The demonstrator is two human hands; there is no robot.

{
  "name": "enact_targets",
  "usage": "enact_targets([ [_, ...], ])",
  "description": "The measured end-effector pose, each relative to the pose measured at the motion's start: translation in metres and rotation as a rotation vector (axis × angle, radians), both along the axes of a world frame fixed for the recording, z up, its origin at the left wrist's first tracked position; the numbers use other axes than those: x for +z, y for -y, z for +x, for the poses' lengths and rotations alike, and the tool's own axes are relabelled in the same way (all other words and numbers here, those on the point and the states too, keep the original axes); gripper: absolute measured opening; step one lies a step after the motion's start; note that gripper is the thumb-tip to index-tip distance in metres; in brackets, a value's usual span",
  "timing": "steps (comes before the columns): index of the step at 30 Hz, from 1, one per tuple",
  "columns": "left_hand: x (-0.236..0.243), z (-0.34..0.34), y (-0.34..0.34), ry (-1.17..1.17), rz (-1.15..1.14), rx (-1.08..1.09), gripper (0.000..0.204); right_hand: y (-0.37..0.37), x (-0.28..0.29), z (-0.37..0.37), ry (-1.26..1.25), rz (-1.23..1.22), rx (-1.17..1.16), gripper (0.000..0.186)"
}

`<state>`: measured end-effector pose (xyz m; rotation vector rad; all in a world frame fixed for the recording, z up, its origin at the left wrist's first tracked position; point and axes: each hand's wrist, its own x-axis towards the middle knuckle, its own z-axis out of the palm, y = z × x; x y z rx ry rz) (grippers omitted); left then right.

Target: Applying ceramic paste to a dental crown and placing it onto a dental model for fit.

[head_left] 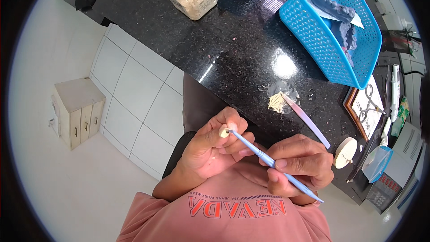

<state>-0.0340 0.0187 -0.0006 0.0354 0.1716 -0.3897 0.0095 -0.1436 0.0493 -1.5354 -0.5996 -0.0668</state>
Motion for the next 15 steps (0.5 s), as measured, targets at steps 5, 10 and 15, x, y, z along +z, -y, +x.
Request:
enact_targets([
  [5, -0.0002, 0.001, 0.0013, 0.018, -0.032, 0.011, 0.015, 0.0011, 0.0003, 0.0018, 0.022, 0.011, 0.035, 0.024],
  [10, 0.0006, 0.0009, 0.0012, 0.006, -0.022, 0.008, 0.014, 0.0017, 0.0005, 0.0014, 0.01, 0.016, 0.032, 0.023],
  [15, -0.0013, 0.0008, 0.0024, 0.019, -0.06, 0.003, 0.012, 0.0027, 0.0033, 0.0028, 0.016, 0.035, 0.054, 0.022],
])
